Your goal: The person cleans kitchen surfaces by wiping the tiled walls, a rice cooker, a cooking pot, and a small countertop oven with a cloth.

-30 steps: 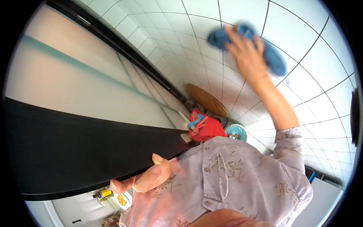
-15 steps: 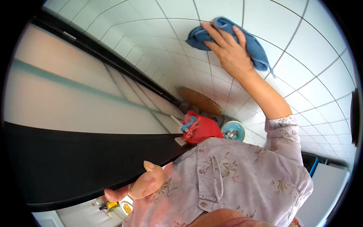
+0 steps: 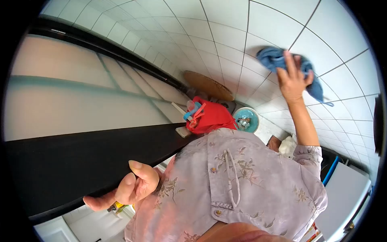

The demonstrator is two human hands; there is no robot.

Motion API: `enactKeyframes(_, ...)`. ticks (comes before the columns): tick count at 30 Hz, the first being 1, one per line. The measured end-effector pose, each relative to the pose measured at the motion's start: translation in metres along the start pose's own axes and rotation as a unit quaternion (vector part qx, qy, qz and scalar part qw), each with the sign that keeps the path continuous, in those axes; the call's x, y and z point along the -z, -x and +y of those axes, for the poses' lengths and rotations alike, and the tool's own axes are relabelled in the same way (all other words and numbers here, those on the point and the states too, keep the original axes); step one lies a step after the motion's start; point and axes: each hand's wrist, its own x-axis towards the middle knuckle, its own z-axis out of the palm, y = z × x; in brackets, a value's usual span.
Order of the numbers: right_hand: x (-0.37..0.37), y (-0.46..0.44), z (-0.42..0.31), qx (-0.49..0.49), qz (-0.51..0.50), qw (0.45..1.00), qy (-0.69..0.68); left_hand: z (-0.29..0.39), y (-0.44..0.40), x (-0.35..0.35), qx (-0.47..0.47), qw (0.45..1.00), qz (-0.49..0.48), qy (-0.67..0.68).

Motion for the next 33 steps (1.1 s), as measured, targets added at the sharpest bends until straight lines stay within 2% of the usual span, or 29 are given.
enactKeyframes(1,-0.011,0.012,-0.009,0.025,-0.083,0.996,-0.006,0.000,0.000,0.001,0.003,1.000,-0.007,0.013)
enactKeyframes(3,-0.031,0.016,-0.034,0.113,-0.161,0.980,-0.040,-0.001,0.000,0.001,0.005,1.000,-0.015,0.018)
enactKeyframes(8,-0.169,0.043,-0.116,0.157,-0.085,0.954,-0.239,-0.009,0.005,-0.001,-0.034,0.999,0.008,-0.022)
enactKeyframes(9,-0.187,0.040,-0.134,0.172,-0.085,0.951,-0.244,-0.011,0.002,-0.002,-0.037,0.999,0.007,-0.028)
enactKeyframes(12,-0.238,0.023,-0.188,0.204,-0.082,0.942,-0.252,-0.022,0.001,0.000,-0.129,0.987,0.031,-0.093)
enactKeyframes(13,-0.252,0.015,-0.203,0.213,-0.079,0.942,-0.248,-0.026,0.004,0.011,-0.226,0.958,0.022,-0.176)
enactKeyframes(15,-0.278,-0.006,-0.236,0.228,-0.070,0.940,-0.242,-0.033,0.006,0.034,-0.410,0.847,-0.002,-0.337)
enactKeyframes(17,-0.301,-0.029,-0.266,0.237,-0.060,0.941,-0.234,-0.040,0.008,0.034,-0.497,0.761,-0.016,-0.416)
enactKeyframes(18,-0.311,-0.043,-0.283,0.241,-0.055,0.942,-0.228,-0.040,0.007,0.033,-0.506,0.749,-0.030,-0.426)
enactKeyframes(20,-0.328,-0.073,-0.317,0.245,-0.047,0.946,-0.207,-0.035,0.009,0.037,-0.483,0.781,-0.066,-0.390)
enactKeyframes(23,-0.340,-0.116,-0.359,0.268,-0.050,0.950,-0.153,-0.025,0.016,0.044,-0.352,0.887,-0.113,-0.277)
enactKeyframes(24,-0.339,-0.126,-0.369,0.280,-0.054,0.950,-0.130,-0.021,0.018,0.047,-0.318,0.905,-0.119,-0.256)
enactKeyframes(28,-0.334,-0.116,-0.369,0.319,-0.064,0.941,-0.092,-0.014,0.022,0.052,-0.235,0.939,-0.122,-0.219)
enactKeyframes(33,-0.325,-0.034,-0.301,0.374,-0.093,0.920,-0.067,-0.010,0.024,0.054,-0.185,0.954,-0.118,-0.204)
